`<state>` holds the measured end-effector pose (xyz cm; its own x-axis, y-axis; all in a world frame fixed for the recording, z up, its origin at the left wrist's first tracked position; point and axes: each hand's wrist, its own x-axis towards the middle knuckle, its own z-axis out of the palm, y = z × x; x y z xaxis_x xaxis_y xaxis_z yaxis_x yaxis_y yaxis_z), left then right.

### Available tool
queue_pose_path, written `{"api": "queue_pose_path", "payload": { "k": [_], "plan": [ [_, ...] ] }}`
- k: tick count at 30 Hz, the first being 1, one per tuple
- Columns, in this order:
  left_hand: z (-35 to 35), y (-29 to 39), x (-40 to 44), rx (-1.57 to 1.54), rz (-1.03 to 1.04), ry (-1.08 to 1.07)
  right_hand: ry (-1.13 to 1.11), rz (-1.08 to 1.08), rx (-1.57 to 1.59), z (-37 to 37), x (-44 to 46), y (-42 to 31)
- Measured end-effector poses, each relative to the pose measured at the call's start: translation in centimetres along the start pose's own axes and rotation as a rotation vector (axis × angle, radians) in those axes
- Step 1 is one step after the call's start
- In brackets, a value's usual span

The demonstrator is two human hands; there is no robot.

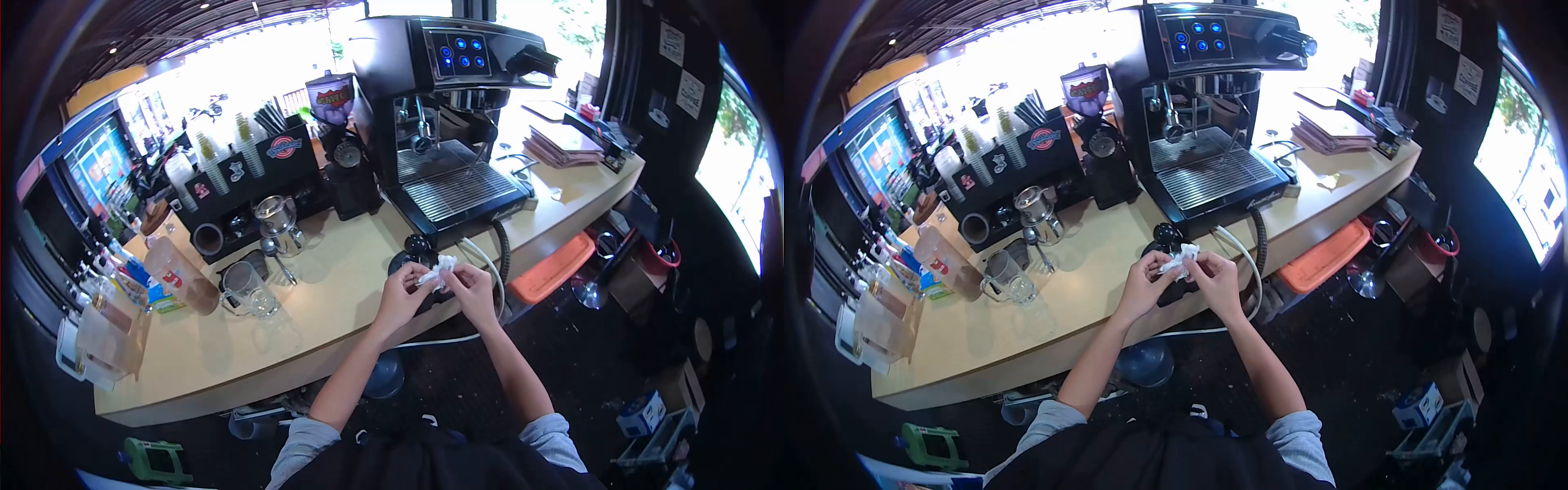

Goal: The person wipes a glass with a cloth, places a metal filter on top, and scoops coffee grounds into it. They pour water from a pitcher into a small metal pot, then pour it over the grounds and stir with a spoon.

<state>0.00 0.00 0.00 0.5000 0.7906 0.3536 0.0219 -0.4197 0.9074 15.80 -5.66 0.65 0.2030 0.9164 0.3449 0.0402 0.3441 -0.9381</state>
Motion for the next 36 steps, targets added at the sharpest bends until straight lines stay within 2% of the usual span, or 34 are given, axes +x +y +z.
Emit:
{"api": "queue_pose_path", "payload": {
  "k": [2,3,5,7,10,12,13,15,22,26,27,28,29,30,31,33,34,35,36],
  "plan": [
    [-1.0,-0.1,-0.2,-0.240,-0.121,0.039,0.024,0.024,0.262,1.0,0.2,-0.6],
    [0.6,0.3,1.1,-0.261,-0.091,0.061,-0.002,0.006,0.233,-0.8,1.2,-0.9],
    [0.7,0.9,0.9,-0.691,-0.257,0.159,-0.030,0.053,0.382,-0.3,1.3,-0.4],
    [1.0,1.0,0.8,-0.724,-0.252,0.209,-0.046,0.078,0.416,-0.1,1.3,0.1],
    [1.0,0.3,1.0,-0.612,-0.195,0.295,-0.031,0.065,0.469,0.2,1.4,-1.0],
    [0.4,0.5,1.0,-0.279,-0.007,0.276,-0.021,0.136,0.491,0.5,1.5,-2.5],
    [0.4,0.9,1.0,-0.276,-0.003,0.282,-0.028,0.134,0.494,0.4,1.8,-2.5],
    [0.4,1.8,0.7,-0.363,0.080,0.382,-0.265,0.167,0.381,0.0,2.2,-1.8],
    [-5.6,2.2,-2.8,-0.169,0.027,0.350,-0.416,0.127,0.353,6.4,3.0,-0.5],
    [-11.1,3.4,-6.1,-0.159,0.027,0.435,-0.445,0.049,0.331,12.5,3.6,-0.4],
    [-12.8,3.8,-7.2,-0.030,0.087,0.539,-0.463,0.052,0.341,14.3,3.7,-0.9],
    [-14.4,4.0,-8.3,0.098,0.145,0.637,-0.439,0.028,0.330,15.9,3.8,-1.4],
    [-16.2,3.6,-9.6,0.104,0.141,0.647,-0.411,0.005,0.316,17.4,4.0,-1.7],
    [-18.1,2.7,-11.0,0.200,0.236,0.758,-0.445,-0.095,0.209,18.6,4.5,-1.9],
    [-19.7,2.1,-12.1,0.296,0.330,0.864,-0.448,-0.092,0.210,19.9,4.9,-2.7],
    [-22.8,1.2,-13.4,0.307,0.322,0.901,-0.494,-0.199,-0.161,22.2,5.5,-4.9],
    [-24.0,1.0,-13.9,0.316,0.321,0.936,-0.425,-0.316,-0.078,24.4,5.8,-5.6],
    [-24.9,0.8,-14.2,0.317,0.316,0.942,-0.432,-0.313,-0.077,25.9,6.4,-5.9],
    [-25.6,0.7,-14.2,0.351,0.225,0.893,-0.486,-0.414,-0.184,27.2,7.1,-6.2]
  ]
}}
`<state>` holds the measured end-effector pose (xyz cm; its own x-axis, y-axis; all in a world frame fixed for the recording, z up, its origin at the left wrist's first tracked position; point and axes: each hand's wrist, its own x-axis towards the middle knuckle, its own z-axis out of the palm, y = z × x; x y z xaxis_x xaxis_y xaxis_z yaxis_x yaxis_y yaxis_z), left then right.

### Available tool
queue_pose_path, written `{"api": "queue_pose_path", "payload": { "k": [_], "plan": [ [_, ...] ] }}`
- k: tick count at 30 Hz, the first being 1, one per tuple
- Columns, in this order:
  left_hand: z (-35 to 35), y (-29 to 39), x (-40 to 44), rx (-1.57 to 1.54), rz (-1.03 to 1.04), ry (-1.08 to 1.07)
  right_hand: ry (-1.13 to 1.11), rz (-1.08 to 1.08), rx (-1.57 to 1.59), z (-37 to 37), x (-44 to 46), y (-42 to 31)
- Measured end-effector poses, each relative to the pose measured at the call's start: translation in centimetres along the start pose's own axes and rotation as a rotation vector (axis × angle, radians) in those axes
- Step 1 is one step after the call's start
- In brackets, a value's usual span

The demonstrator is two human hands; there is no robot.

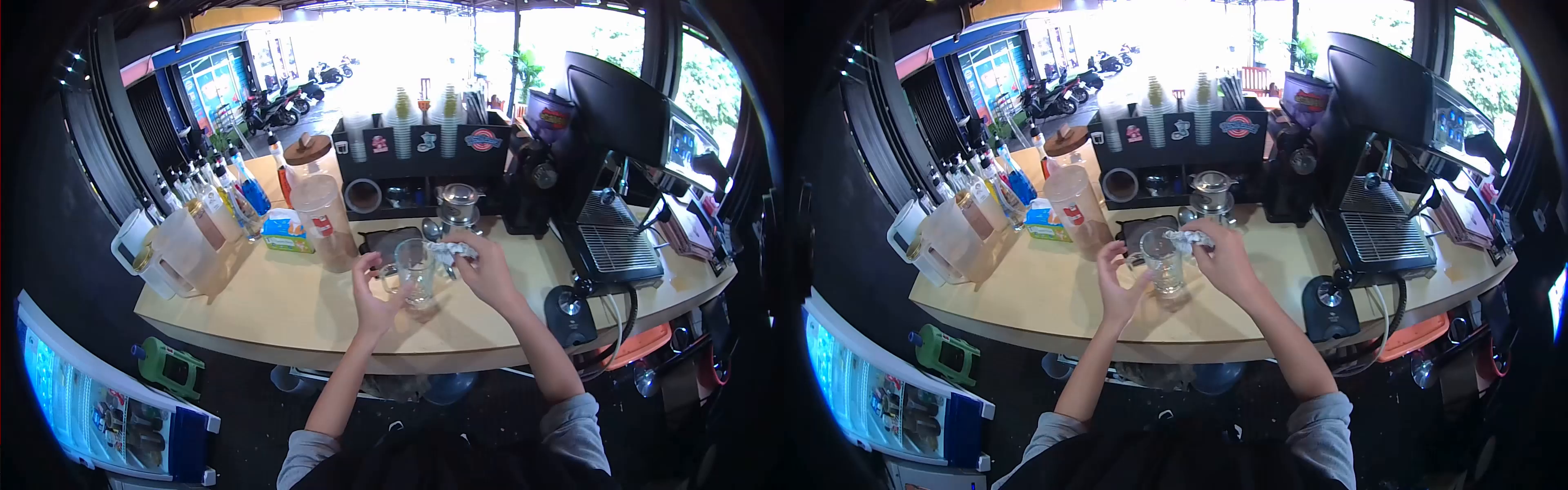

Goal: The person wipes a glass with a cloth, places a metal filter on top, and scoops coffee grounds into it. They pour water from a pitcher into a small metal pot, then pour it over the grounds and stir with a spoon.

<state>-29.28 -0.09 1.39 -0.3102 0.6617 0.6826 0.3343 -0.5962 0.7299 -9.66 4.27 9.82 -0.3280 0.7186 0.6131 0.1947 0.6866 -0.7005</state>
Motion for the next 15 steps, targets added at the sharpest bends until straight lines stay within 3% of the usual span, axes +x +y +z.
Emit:
{"api": "queue_pose_path", "payload": {
  "k": [3,5,7,9,10,13,15],
  "plan": [
    [-0.7,-2.3,1.4,0.042,-0.088,-0.145,-0.081,-0.108,-0.139,3.1,2.7,-0.1],
    [-0.3,-4.5,2.3,-0.193,-0.202,-0.366,-0.304,-0.023,-0.329,4.7,3.8,-0.1],
    [0.2,-6.9,2.2,-0.260,-0.245,-0.433,-0.283,-0.017,-0.330,6.3,3.5,0.8],
    [0.6,-8.0,1.8,-0.411,-0.371,-0.539,-0.407,0.137,-0.394,7.2,3.3,0.8],
    [0.5,-6.7,1.6,-0.419,-0.447,-0.492,-0.477,0.105,-0.484,7.1,3.2,0.4],
    [0.2,-5.9,1.9,-0.410,-0.421,-0.518,-0.536,0.222,-0.308,6.2,2.7,-2.3],
    [0.0,-5.9,2.0,-0.377,-0.346,-0.508,-0.546,0.216,-0.419,6.8,1.9,-0.7]
  ]
}}
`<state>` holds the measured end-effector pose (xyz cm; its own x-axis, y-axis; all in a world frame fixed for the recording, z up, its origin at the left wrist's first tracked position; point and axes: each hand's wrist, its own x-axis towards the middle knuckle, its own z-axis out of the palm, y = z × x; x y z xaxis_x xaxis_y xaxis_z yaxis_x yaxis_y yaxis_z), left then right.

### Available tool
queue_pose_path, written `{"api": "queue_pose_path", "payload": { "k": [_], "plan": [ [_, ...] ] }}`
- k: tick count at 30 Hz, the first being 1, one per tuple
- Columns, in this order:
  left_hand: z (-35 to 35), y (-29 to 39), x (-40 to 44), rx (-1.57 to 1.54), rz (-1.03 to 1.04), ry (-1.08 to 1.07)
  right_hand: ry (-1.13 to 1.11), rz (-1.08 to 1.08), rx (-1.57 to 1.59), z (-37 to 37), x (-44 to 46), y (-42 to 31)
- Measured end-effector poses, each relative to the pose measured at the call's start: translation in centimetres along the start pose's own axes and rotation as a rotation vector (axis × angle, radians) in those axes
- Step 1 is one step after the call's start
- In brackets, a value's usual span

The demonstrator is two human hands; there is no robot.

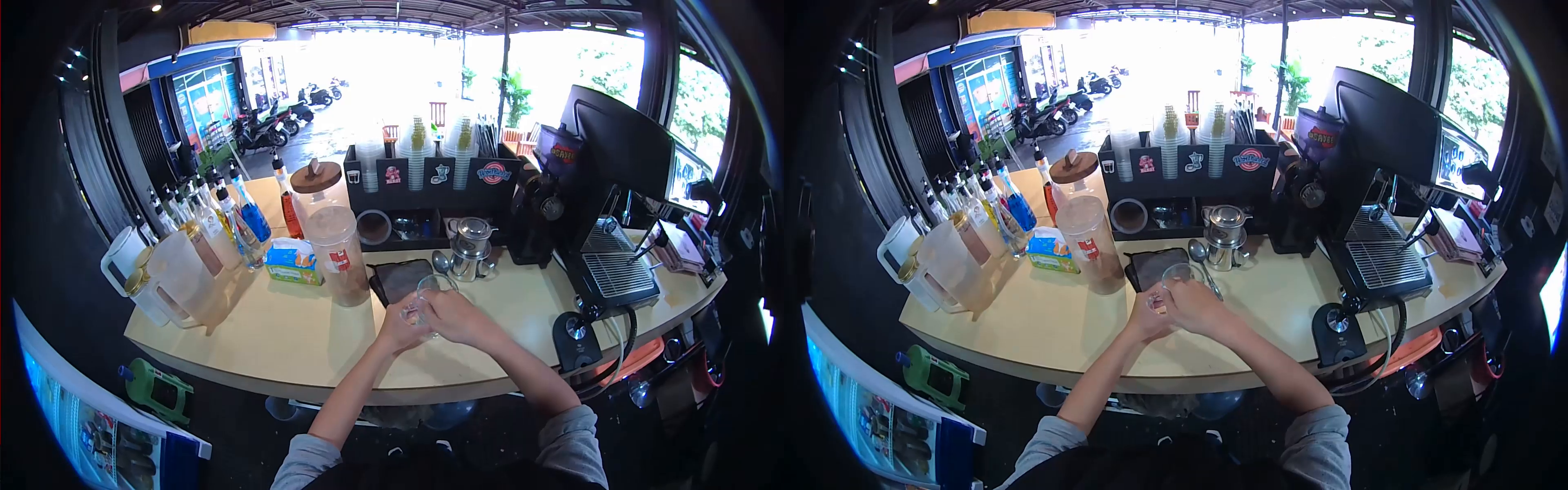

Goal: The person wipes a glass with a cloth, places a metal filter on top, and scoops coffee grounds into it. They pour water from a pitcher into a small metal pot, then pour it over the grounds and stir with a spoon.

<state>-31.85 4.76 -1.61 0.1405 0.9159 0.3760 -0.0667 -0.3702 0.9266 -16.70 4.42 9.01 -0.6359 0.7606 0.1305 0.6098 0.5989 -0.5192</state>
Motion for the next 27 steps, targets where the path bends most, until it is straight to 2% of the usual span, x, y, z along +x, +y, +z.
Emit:
{"api": "queue_pose_path", "payload": {
  "k": [2,5,9,12,14,15,16,17,18,19,20,22,23,25,26,27],
  "plan": [
    [-0.2,0.2,0.0,0.183,-0.087,-0.013,0.094,-0.113,0.011,0.2,-0.4,0.3],
    [0.0,-1.1,-0.2,0.106,-0.006,0.020,0.166,-0.271,0.168,-0.8,-1.4,0.9],
    [0.5,-1.1,-0.6,-0.005,0.003,0.047,0.238,-0.247,0.136,-0.5,-1.9,1.2],
    [0.8,-0.3,-0.6,0.123,-0.068,0.036,0.385,-0.251,-0.009,2.9,-0.8,1.4],
    [0.6,-1.2,-0.5,0.184,0.008,0.000,0.550,-0.186,-0.476,5.6,-0.2,1.3],
    [1.1,-0.5,-0.6,0.184,0.011,0.056,0.652,-0.241,-0.554,5.6,-0.4,0.9],
    [1.3,-0.1,-0.6,0.186,0.017,0.113,0.658,-0.240,-0.556,5.4,-0.4,1.2],
    [1.2,-0.4,-0.5,0.187,0.021,0.111,0.639,-0.265,-0.422,5.2,-0.4,1.6],
    [1.1,-0.7,-0.5,-0.071,-0.110,0.112,0.617,-0.290,-0.288,5.0,-0.4,1.8],
    [1.1,-1.0,-0.5,-0.330,-0.242,0.111,0.618,-0.291,-0.289,4.7,-0.3,2.0],
    [1.1,-1.2,-0.6,-0.331,-0.242,0.110,0.571,-0.239,-0.266,4.3,-0.2,2.0],
    [1.2,-1.2,-0.4,0.024,0.062,-0.033,0.527,-0.189,-0.244,3.7,0.0,1.8],
    [1.0,-1.4,-0.6,0.027,0.068,-0.035,0.520,-0.172,-0.178,3.3,-0.1,1.5],
    [0.4,-2.3,-0.9,-0.024,-0.047,-0.021,0.519,-0.156,-0.115,2.2,-0.2,1.0],
    [0.0,-2.8,-0.6,-0.023,-0.046,-0.023,0.421,-0.170,0.002,1.4,-0.3,1.1],
    [-0.3,-2.9,-0.4,-0.165,-0.094,-0.068,0.319,-0.182,0.121,0.8,-0.4,1.2]
  ]
}}
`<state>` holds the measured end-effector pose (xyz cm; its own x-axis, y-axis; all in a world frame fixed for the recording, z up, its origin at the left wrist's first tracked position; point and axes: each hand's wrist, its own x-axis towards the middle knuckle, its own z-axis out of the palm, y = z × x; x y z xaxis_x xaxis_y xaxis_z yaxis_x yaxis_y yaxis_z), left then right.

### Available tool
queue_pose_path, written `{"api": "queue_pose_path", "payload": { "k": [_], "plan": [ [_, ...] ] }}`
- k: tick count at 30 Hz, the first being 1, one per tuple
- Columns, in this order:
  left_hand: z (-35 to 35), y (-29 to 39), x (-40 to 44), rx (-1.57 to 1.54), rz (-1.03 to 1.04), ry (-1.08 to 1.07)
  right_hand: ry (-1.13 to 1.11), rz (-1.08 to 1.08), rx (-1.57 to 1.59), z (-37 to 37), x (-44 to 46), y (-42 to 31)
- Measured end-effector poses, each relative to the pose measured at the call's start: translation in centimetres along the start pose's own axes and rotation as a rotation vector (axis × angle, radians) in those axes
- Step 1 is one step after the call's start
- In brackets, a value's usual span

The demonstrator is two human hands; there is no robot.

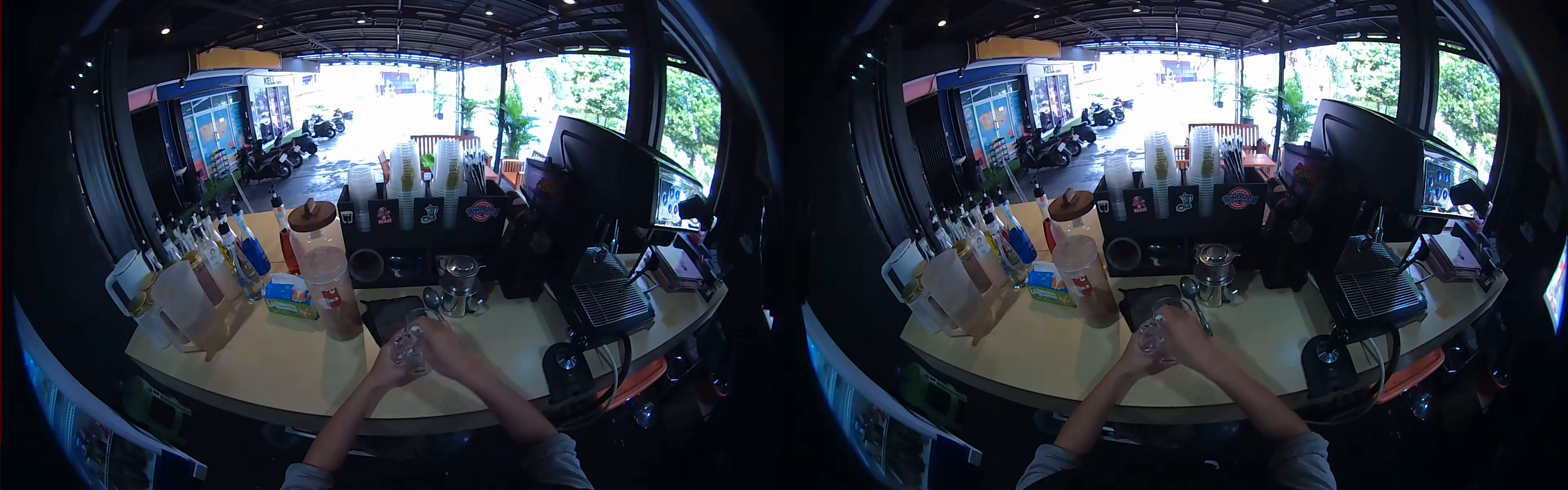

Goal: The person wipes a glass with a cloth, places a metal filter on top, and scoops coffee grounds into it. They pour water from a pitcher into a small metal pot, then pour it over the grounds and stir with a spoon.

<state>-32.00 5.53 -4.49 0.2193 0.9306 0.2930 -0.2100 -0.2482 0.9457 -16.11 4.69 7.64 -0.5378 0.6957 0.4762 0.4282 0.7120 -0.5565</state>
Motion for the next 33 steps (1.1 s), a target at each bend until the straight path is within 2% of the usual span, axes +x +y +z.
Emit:
{"api": "queue_pose_path", "payload": {
  "k": [1,4,6,7,9,11,14,17,21,23,25,26,28,29,31,33],
  "plan": [
    [-0.3,-0.1,-0.1,-0.141,-0.049,-0.046,0.000,0.002,0.004,-0.5,0.0,0.3],
    [0.1,0.6,-0.3,-0.213,-0.081,-0.059,0.005,0.067,0.091,-1.3,-0.1,1.5],
    [0.1,0.2,-0.3,-0.262,-0.120,-0.060,0.364,-0.284,-0.141,0.0,0.1,2.4],
    [-0.3,-0.1,-0.1,-0.305,-0.156,-0.055,0.368,-0.286,-0.144,0.7,0.2,2.3],
    [-0.8,-0.7,-0.2,-0.315,-0.214,-0.059,0.272,-0.546,-0.387,2.1,0.2,2.1],
    [-0.3,0.3,-0.7,-0.529,-0.090,-0.077,0.214,-0.558,-0.333,1.6,0.2,3.3],
    [0.0,0.1,-1.2,-0.610,-0.106,-0.102,0.193,-0.650,-0.239,1.0,-0.3,4.2],
    [0.3,0.9,-1.0,-0.515,-0.080,-0.131,0.213,-0.687,-0.242,0.6,-1.0,5.4],
    [0.5,0.7,-0.9,-0.467,-0.112,-0.084,0.290,-0.605,-0.226,0.2,-1.2,5.8],
    [0.9,1.4,-0.7,-0.560,-0.123,-0.168,0.331,-0.550,-0.167,0.1,-0.9,5.7],
    [0.8,1.1,-0.6,-0.502,-0.093,-0.166,0.498,-0.113,0.116,0.1,0.1,4.7],
    [0.6,1.0,-0.3,-0.439,-0.061,-0.165,0.498,-0.116,0.115,-0.2,0.7,4.1],
    [0.1,0.6,0.1,-0.456,-0.047,-0.164,0.119,0.146,0.227,-1.3,1.6,2.0],
    [0.0,0.4,0.2,-0.473,-0.034,-0.163,0.122,0.146,0.225,-1.3,1.8,2.4],
    [0.5,1.2,-0.2,-0.428,-0.076,-0.118,-0.086,0.125,0.113,-1.2,2.5,3.2],
    [0.3,1.1,-0.5,-0.381,-0.120,-0.070,-0.136,0.161,0.196,-1.3,2.9,2.9]
  ]
}}
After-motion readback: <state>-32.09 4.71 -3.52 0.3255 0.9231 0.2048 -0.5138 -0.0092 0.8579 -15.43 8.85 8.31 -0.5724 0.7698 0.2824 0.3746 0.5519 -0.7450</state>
